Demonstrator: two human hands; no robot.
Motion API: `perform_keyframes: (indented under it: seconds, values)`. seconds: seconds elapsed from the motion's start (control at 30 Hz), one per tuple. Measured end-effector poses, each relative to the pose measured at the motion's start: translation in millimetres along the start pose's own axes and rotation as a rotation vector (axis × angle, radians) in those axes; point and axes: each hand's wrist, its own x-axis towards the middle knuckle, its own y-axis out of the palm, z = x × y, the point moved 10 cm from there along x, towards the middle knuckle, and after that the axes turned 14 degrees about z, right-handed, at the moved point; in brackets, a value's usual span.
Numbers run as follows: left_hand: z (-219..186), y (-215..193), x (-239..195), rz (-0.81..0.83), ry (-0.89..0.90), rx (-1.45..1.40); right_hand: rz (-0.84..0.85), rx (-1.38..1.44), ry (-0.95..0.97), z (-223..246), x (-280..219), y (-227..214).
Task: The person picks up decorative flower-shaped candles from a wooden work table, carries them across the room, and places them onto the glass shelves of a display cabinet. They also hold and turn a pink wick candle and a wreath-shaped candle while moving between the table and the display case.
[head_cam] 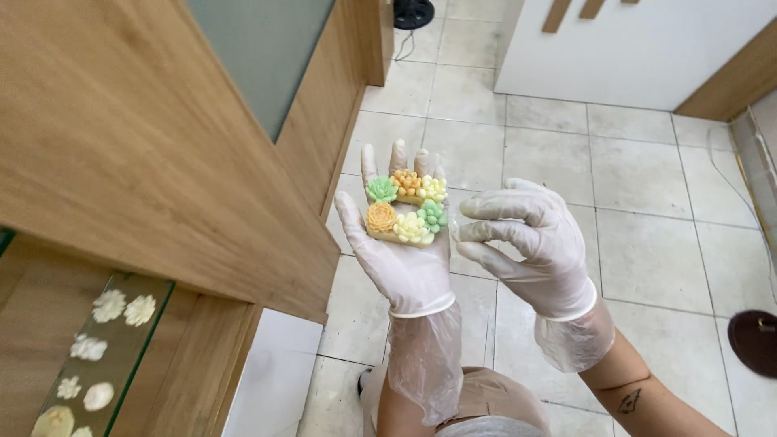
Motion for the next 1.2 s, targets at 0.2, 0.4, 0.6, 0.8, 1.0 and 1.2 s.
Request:
perform_keyframes:
  seconds: [0.2, 0.4, 0.6, 0.8, 1.0, 1.2]
  values:
    - [62, -16, 39, -0.017, -0.126, 0.017, -0.1, 0.037, 0.295, -80, -53, -33]
    - [124, -35, 79, 0.145, -0.253, -0.141, -0.078, -0.166, 0.324, -97, -28, -37]
    - [180, -42, 138, 0.114, -0.26, 0.022, -0.065, -0.321, 0.414, -171, -7, -35]
    - [215, -64, 228, 0.042, -0.226, 0.169, -0.281, -0.286, 0.639, -270, 28, -35]
    - [252, -89, 313, 0.009, -0.25, 0.224, -0.345, -0.245, 0.822, -360, 49, -36]
    - [304, -122, 368, -0.025, -0.296, 0.133, -0.411, -0.113, 0.953, -449, 32, -43]
